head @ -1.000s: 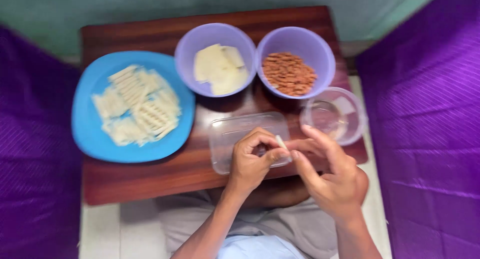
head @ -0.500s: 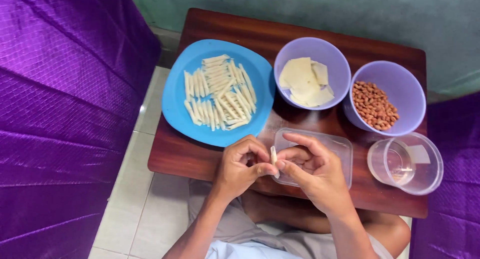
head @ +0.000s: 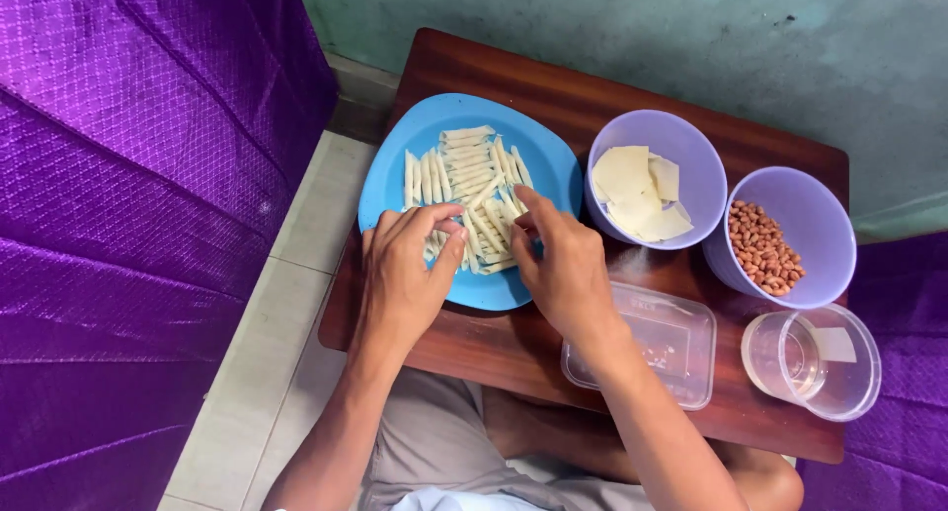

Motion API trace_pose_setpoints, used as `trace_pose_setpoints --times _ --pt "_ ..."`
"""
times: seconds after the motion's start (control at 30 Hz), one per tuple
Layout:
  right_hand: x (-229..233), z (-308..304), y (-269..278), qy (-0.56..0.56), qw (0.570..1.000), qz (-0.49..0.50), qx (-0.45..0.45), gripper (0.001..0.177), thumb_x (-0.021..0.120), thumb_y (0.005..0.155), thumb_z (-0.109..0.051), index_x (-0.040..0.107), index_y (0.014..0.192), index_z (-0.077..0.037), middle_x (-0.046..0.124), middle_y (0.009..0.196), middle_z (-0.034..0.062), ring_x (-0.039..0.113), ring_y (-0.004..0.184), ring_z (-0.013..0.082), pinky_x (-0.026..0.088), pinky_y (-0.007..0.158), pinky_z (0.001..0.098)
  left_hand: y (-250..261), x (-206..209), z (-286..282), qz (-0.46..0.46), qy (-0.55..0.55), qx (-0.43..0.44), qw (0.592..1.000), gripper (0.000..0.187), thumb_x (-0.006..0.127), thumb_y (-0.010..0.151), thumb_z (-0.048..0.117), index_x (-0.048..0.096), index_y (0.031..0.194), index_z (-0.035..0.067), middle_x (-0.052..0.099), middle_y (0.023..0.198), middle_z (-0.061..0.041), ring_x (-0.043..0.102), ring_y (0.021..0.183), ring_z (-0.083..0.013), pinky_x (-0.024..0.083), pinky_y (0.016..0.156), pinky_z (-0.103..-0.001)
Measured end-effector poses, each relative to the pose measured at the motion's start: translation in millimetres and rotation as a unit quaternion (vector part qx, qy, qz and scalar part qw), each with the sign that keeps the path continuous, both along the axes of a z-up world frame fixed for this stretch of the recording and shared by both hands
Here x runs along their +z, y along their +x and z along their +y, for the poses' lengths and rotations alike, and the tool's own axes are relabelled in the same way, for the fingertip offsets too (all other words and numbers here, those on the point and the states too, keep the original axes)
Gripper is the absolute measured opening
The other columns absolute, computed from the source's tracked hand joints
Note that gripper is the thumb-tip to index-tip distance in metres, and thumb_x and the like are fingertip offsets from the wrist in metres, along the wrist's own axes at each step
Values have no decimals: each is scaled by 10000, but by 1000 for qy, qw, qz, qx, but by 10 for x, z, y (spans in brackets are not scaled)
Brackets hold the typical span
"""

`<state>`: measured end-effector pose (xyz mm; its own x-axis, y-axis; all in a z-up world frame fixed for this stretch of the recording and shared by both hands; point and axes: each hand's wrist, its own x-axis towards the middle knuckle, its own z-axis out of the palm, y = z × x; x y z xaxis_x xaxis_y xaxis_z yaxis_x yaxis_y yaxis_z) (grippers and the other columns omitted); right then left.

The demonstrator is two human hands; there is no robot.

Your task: The person is manually wrapping individual peanuts in small squares of dough, rolling them, and sealing them with water to prepare snacks.

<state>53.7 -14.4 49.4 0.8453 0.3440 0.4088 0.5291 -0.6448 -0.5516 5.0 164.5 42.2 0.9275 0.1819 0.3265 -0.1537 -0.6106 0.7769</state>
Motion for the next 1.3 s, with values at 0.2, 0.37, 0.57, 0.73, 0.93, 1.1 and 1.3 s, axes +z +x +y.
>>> trace_pose_setpoints --times 0.2,0.37,0.57,0.73,0.93,1.1,1.3 --pt "-119 38 49 -46 997 -55 -1 375 719 905 -42 698 1277 -82 766 860 106 736 797 286 585 736 400 82 -164 13 42 43 -6 998 232 644 971 299 699 1169 192 749 963 0 642 983 -252 410 900 -430" --pt "-82 34 28 -32 999 -42 -4 360 710 916 -37 694 1274 -70 747 871 110 736 816 290 585 746 406 95 -146 -3 52 51 -7 997 232 638 975 311 700 1170 202 759 960 10 648 987 -231 394 914 -423" --pt "34 -50 -37 25 998 -61 -1 280 687 939 -17 714 1216 -47 741 861 116 736 787 303 592 733 402 87 -134 23 27 53 -3 998 223 663 955 299 703 1162 227 753 942 47 641 986 -201 380 934 -417" --pt "143 -411 -148 30 997 -54 -38 68 781 928 -146 753 986 -125 731 759 35 728 694 259 583 658 356 117 -16 -81 -13 68 -7 998 182 666 964 284 698 1138 239 717 932 77 627 969 -176 388 924 -385" --pt "431 -1026 70 18 986 -132 -98 106 705 1035 -57 756 948 -92 740 780 95 672 631 312 518 623 387 386 251 -447 -77 88 -83 990 198 684 953 294 697 1141 233 674 892 71 616 936 -188 404 876 -379" --pt "315 -1193 275 124 972 -141 -140 197 455 1114 24 625 1201 72 748 824 166 656 515 227 528 532 339 865 346 -861 -116 149 -212 959 141 699 914 238 722 1040 180 654 835 -2 611 884 -255 427 820 -411" --pt "159 -1291 318 185 958 -163 -147 218 464 1067 58 636 1201 60 747 778 129 671 480 192 518 474 295 1480 -5 -1328 -37 296 -206 932 69 785 786 195 746 809 143 633 695 -23 588 832 -246 374 859 -435"
